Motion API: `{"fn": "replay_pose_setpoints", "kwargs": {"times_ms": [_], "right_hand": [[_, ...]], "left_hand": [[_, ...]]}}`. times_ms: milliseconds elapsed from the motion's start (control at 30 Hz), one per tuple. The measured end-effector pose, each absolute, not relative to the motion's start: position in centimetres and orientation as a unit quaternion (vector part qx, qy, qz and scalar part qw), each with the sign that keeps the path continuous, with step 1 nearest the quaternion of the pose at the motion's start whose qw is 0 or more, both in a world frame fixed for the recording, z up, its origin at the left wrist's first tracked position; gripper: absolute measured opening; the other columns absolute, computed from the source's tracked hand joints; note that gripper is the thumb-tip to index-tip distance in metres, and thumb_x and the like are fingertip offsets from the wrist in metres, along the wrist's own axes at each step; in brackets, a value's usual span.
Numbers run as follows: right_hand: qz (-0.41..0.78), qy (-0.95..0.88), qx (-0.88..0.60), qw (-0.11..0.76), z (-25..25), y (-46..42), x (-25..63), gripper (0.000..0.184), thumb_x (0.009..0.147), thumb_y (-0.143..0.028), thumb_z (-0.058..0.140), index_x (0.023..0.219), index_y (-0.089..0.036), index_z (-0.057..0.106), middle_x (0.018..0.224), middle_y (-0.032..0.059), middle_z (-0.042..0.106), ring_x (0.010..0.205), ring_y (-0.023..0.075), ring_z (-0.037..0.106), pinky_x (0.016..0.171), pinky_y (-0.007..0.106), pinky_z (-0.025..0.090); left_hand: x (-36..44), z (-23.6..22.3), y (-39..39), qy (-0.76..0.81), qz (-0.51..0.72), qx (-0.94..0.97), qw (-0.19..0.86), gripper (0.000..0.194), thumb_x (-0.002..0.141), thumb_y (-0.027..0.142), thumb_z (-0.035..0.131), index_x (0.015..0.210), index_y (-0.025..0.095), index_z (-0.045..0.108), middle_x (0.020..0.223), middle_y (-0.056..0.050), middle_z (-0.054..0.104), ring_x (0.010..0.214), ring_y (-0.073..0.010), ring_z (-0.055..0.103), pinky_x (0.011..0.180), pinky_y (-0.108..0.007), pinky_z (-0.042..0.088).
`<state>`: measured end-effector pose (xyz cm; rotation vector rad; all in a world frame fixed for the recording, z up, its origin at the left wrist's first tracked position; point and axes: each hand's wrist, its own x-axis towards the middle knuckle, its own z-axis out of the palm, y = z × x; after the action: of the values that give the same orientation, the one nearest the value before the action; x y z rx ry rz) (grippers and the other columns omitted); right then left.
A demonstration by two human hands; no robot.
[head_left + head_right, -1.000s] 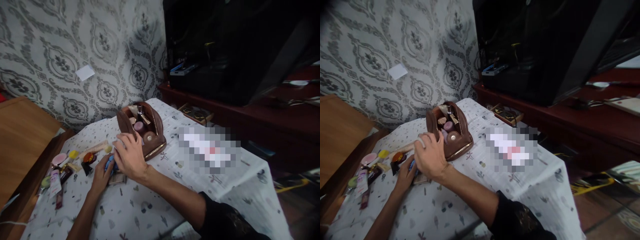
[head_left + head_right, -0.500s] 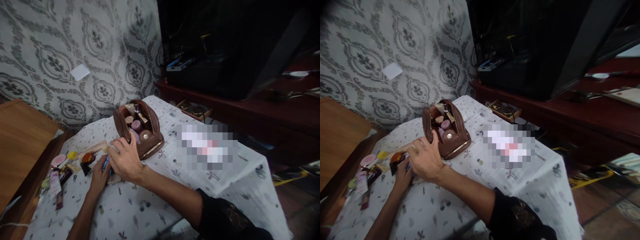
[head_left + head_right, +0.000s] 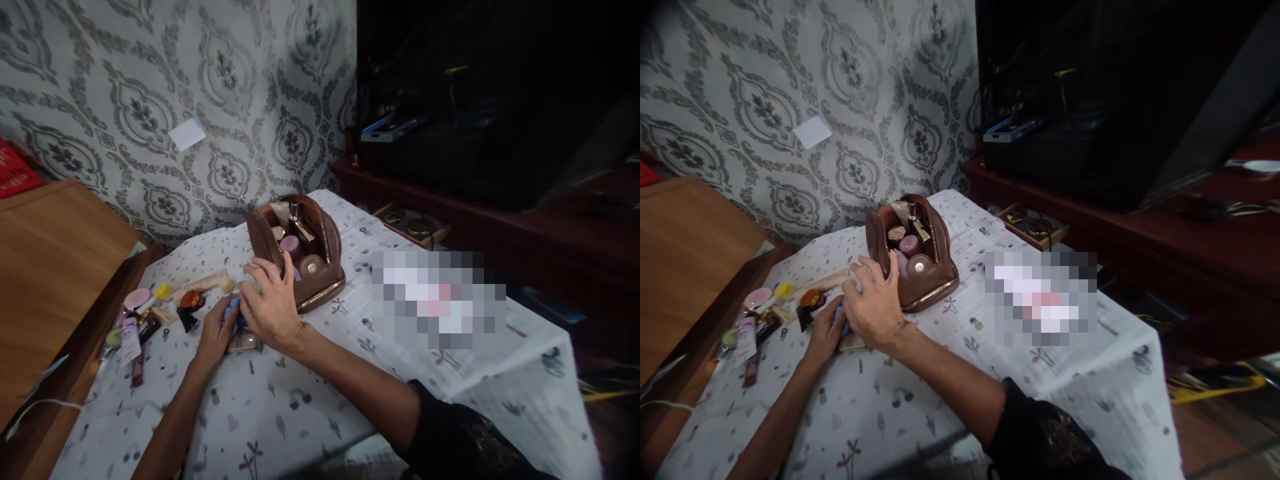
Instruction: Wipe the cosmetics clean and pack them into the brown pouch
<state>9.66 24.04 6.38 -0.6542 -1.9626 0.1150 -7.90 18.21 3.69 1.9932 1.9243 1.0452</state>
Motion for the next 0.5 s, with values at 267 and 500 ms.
{"fn": "replay_pose_setpoints", "kwargs": {"times_ms": [267, 500], "right_hand": [[0.014, -0.815, -0.232, 0.530, 5.6, 23.4, 9.0, 0.016, 0.090, -0.016, 0.050, 0.090, -0.017, 0.066, 0.130, 0.0163, 0.058, 0.134, 0.0302, 0.037, 0.116, 0.064, 0.019], [0.077, -0.872, -0.193, 0.443, 4.1, 22.0, 7.4, 0.017, 0.090, -0.020, 0.053, 0.102, -0.014, 0.063, 0.115, 0.0161, 0.060, 0.113, 0.0276, 0.048, 0.097, 0.045, 0.045]], "left_hand": [[-9.0, 2.7, 18.2, 0.633, 0.358, 0.683, 0.067, 0.046, 0.095, 0.053, 0.043, 0.112, 0.016, 0.064, 0.105, -0.011, 0.070, 0.095, -0.0264, 0.063, 0.086, -0.038, 0.051], [-9.8, 1.8, 18.5, 0.606, 0.375, 0.698, 0.061, 0.043, 0.091, 0.051, 0.045, 0.109, 0.017, 0.066, 0.103, -0.011, 0.070, 0.094, -0.0264, 0.064, 0.086, -0.040, 0.051]]}}
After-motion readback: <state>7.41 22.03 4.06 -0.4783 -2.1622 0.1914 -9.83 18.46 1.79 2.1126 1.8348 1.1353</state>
